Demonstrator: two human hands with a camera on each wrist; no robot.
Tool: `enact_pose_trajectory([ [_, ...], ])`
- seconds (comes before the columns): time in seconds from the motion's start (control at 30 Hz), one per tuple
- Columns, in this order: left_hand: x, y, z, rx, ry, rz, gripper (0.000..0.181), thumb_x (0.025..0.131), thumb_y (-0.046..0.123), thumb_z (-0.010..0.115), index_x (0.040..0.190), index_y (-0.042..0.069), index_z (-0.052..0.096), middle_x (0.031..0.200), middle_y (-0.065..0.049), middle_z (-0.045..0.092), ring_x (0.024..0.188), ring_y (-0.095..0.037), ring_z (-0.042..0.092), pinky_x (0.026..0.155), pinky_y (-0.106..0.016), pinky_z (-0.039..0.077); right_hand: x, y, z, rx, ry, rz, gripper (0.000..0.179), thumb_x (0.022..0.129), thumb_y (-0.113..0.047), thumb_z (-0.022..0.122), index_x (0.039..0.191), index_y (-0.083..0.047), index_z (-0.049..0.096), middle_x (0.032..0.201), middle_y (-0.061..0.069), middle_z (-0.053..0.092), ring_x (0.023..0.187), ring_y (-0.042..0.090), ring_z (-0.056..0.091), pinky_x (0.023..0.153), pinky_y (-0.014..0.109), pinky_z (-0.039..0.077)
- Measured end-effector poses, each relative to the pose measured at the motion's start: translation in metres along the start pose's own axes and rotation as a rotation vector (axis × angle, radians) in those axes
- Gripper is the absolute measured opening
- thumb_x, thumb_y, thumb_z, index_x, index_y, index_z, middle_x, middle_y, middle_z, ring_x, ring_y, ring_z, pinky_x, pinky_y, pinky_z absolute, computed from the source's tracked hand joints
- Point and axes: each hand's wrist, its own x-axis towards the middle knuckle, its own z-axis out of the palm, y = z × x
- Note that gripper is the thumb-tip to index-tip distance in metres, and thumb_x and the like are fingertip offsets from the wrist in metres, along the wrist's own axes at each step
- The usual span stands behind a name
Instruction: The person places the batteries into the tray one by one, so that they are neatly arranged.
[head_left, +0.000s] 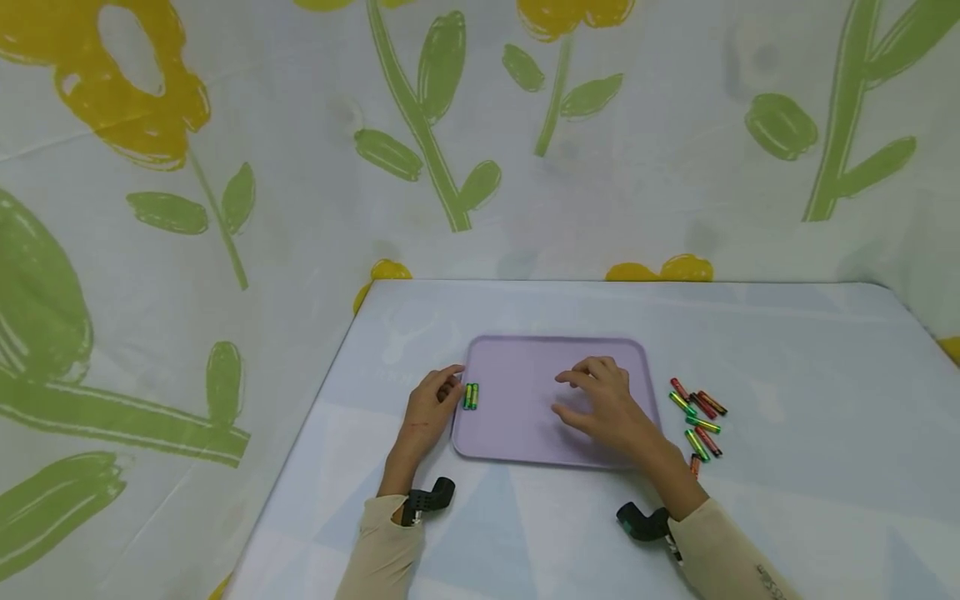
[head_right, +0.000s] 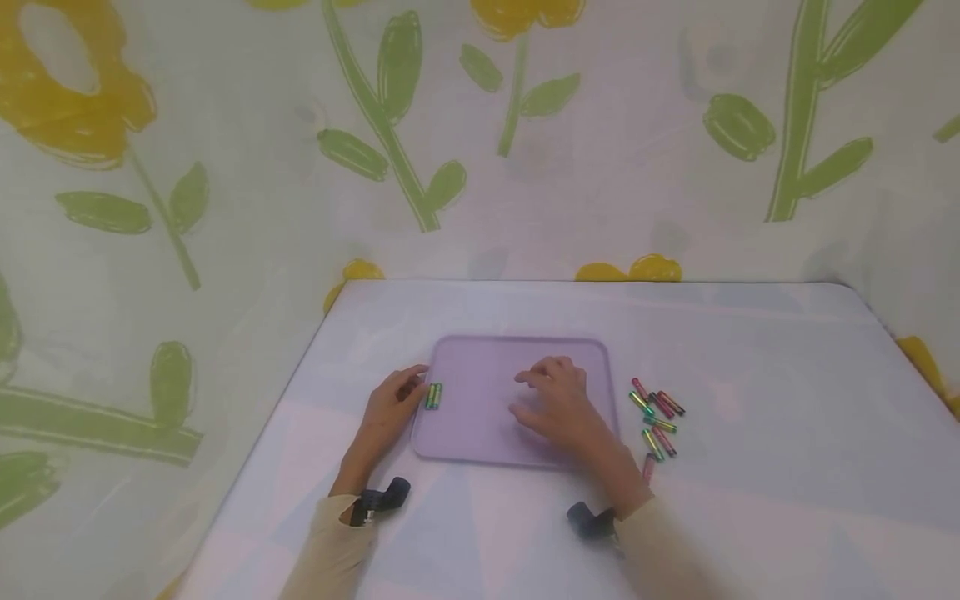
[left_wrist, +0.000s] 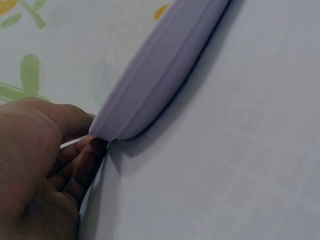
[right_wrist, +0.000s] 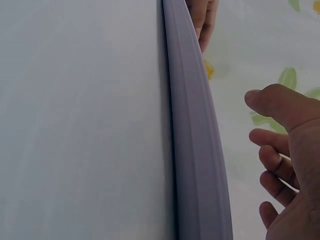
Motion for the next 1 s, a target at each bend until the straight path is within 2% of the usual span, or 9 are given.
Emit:
enact_pose_trajectory([
  [0.3,0.002,0.002,0.000,0.005,0.005,-0.006,0.034,0.101,0.014,0.062,0.135,0.012,0.063,0.107,-0.003,0.061,0.093,-0.015,0.056,0.082,-0.033,0.049,-0.013,0.018,-0.018,-0.060,0.056,0.006,0.035,0.077,-0.019,0.086,0.107,-0.007,0.073,0.098,0.003,0.056,0.107,0.031,0.046,0.082,0.048,0.030],
  [0.63,-0.006,-0.002,-0.003,0.004,0.020,-0.008,0.034,0.099,0.013,0.064,0.133,0.011,0.064,0.105,-0.003,0.061,0.091,-0.015,0.056,0.080,-0.031,0.048,-0.028,0.027,-0.027,-0.081,0.079,0.024,0.034,0.076,-0.018,0.086,0.107,-0.008,0.073,0.097,0.002,0.056,0.104,0.030,0.047,0.080,0.046,0.032],
  [1.0,-0.003,-0.001,-0.001,0.003,0.026,0.030,0.033,0.099,0.011,0.064,0.132,0.008,0.065,0.104,-0.004,0.062,0.090,-0.016,0.056,0.079,-0.030,0.049,-0.038,0.036,-0.048,-0.085,0.120,0.020,0.033,0.074,-0.010,0.087,0.104,-0.006,0.073,0.097,0.005,0.056,0.108,0.034,0.046,0.082,0.051,0.029],
])
